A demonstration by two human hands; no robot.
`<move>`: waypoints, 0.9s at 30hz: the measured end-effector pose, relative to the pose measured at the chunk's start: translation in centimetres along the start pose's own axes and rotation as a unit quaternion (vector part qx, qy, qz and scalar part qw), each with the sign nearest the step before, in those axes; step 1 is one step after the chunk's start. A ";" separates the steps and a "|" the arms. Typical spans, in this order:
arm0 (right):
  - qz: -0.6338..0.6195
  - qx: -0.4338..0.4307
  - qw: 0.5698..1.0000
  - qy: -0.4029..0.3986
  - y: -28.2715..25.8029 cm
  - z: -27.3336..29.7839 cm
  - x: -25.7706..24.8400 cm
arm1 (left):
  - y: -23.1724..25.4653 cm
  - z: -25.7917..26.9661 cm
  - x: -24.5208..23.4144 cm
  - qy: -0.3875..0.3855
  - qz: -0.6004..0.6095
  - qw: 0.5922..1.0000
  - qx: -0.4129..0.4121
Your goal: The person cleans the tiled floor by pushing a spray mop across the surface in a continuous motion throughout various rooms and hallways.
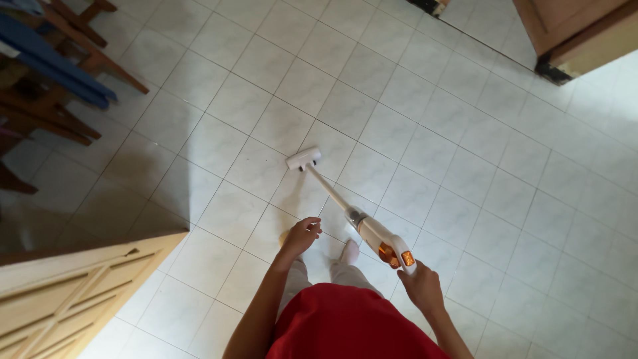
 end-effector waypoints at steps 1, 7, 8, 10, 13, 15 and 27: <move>-0.025 0.016 0.999 0.022 0.4 0.6 0.2 | 0.0 -0.1 -0.3 -0.006 -0.003 1.000 0.001; -0.153 0.000 0.986 0.073 -3.7 -4.3 7.9 | 0.0 0.1 -2.7 -0.024 -0.012 1.000 0.010; -0.158 -0.084 0.978 0.106 -6.5 -6.2 8.6 | 0.0 0.2 -3.1 -0.026 -0.017 0.999 0.007; -0.135 -0.132 0.972 0.137 -10.2 -9.6 10.6 | 0.1 0.5 -3.8 -0.030 -0.023 0.999 0.004; -0.123 -0.110 0.974 0.156 -13.7 -14.2 11.0 | -0.3 0.7 -4.6 -0.036 -0.013 0.999 -0.011; -0.126 -0.114 0.970 0.172 -15.2 -14.3 10.2 | -0.2 0.8 -5.0 -0.038 0.008 0.999 0.016; -0.431 0.123 0.894 0.007 -9.3 -0.1 11.5 | 0.0 -1.3 -2.4 -0.092 -0.045 0.994 0.030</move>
Point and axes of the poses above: each hand's wrist, its own z-axis away from the middle knuckle, its own x-axis out of the palm, y = z × x, the point moved 9 cm from there along -z, towards the middle knuckle, and after that the axes turned 12 degrees about -z, right-handed, at the moved point
